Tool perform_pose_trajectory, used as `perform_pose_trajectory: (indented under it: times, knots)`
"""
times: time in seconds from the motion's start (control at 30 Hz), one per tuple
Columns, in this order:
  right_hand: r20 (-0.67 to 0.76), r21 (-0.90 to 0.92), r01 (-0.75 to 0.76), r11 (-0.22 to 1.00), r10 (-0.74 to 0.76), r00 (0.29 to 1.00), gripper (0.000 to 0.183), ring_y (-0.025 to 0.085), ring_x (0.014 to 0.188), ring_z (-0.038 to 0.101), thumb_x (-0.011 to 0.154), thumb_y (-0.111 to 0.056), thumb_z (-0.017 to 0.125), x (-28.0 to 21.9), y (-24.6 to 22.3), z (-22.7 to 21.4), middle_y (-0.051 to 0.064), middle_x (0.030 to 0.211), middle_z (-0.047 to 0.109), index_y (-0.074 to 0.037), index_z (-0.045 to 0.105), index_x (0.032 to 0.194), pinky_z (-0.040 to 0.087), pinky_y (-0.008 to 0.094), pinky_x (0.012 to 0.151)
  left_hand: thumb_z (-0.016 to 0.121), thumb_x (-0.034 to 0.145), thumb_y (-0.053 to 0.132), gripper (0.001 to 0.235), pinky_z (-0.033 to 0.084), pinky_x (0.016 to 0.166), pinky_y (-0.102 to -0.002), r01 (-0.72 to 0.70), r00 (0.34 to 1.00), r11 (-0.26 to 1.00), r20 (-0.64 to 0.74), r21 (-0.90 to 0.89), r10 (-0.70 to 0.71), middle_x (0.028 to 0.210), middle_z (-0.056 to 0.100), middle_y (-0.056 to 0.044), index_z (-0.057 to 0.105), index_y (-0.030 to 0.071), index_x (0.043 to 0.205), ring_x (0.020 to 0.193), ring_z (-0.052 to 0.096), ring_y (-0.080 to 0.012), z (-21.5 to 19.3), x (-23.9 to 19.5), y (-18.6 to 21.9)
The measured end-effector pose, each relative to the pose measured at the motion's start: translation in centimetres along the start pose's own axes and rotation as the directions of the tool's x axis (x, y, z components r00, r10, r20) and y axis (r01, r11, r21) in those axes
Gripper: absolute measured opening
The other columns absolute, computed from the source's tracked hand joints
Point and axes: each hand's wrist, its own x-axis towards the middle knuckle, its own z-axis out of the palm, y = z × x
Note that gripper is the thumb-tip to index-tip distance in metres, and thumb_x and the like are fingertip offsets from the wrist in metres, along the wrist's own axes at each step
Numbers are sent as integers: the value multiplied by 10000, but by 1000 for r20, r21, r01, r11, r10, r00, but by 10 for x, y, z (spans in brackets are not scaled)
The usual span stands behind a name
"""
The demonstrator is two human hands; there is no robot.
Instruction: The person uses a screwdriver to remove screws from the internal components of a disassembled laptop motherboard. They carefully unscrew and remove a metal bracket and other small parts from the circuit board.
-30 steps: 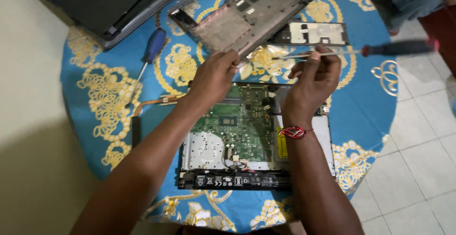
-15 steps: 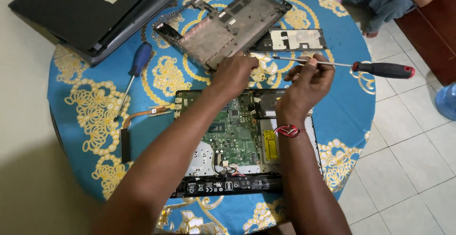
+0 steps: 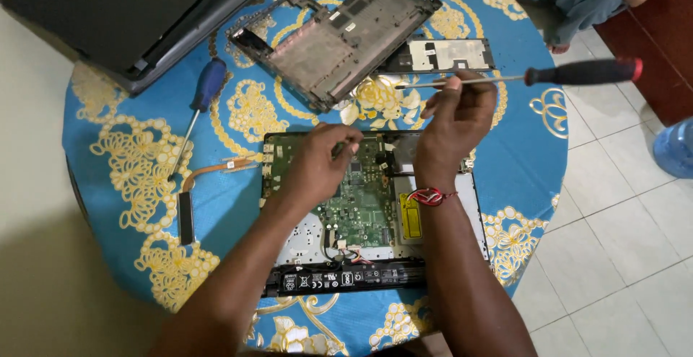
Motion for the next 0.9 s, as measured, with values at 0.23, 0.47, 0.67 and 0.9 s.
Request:
perform_pose_trajectory:
  times: [0.23,0.47,0.67,0.9]
  knots:
    - [290,-191,-18,981,74,954,80,155,702,587,1081,7,534,-4,-7,4,115,916,644,-47,573,1126,541,252,601,602,1019,69,223,567,793,-457,34,999,999,-1,33,-34,1012,650,-149,700,67,1219,1014,673,-369,2,-11,-17]
    - [577,-341,81,937,141,805,109,194,722,616,1048,-10,615,5,-40,0,143,873,677,-34,644,1149,537,351,658,645,972,12,122,533,882,-526,-184,982,973,-27,142,189,939,680,-173,689,21,1086,1064,612,-386,4,-11,-21]
    - [661,-376,130,918,167,731,226,309,753,672,993,104,587,-1,-98,-3,233,923,675,44,628,1206,553,391,649,673,965,39,122,520,902,-490,-216,975,966,-16,140,221,984,704,-127,707,59,1080,1081,617,-349,4,-10,-35]
    - [632,-467,114,877,241,736,145,297,677,667,1003,85,606,-19,-105,-26,242,893,692,68,616,1146,522,358,559,689,944,12,60,527,882,-524,-252,966,959,-28,127,257,926,674,-138,691,41,996,1048,613,-387,2,-9,-26]
